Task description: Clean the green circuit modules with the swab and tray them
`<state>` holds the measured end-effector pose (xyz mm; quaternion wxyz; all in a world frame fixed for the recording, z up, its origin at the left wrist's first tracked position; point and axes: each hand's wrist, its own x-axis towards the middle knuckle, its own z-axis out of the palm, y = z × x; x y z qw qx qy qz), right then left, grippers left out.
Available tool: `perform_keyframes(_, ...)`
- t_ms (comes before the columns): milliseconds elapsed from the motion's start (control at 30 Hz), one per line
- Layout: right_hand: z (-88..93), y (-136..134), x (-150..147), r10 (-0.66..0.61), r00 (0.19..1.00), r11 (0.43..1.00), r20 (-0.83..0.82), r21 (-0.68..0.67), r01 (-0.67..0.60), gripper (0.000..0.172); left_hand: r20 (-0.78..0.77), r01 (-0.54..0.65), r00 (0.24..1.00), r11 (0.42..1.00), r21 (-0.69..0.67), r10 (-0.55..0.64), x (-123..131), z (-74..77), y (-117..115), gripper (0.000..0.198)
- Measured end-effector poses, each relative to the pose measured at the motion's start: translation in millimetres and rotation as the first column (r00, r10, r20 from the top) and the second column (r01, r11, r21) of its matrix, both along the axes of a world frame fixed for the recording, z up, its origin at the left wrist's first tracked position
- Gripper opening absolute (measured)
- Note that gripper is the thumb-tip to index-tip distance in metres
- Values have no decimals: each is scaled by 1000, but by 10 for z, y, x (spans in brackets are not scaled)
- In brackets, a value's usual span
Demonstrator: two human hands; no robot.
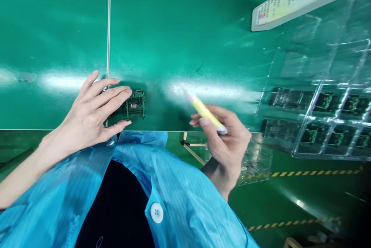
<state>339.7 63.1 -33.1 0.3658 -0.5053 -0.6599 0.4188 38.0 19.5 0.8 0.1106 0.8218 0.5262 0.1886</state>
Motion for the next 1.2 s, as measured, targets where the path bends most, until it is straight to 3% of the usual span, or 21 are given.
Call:
perform_keyframes(133,118,68,-70,242,970,969,-11,60,-241,25,1,7,1000,999,-31,-7,-6,15,-1,60)
perform_keyframes(233,59,162,-186,393,920,912,11,121,-391,22,-2,7,1000,999,-35,-7,-16,18,-4,59)
perform_keyframes(333,-18,211,-274,467,881,875,76,108,-472,21,-8,11,1000,999,-48,-12,-27,15,-4,59)
perform_keyframes(633,-17,231,-386,529,835,831,153,104,-546,24,9,7,1000,999,-51,-7,-20,20,15,54)
perform_keyframes(1200,-37,240,-396,507,834,838,217,102,-536,27,22,40,999,999,-15,-39,-12,43,33,55)
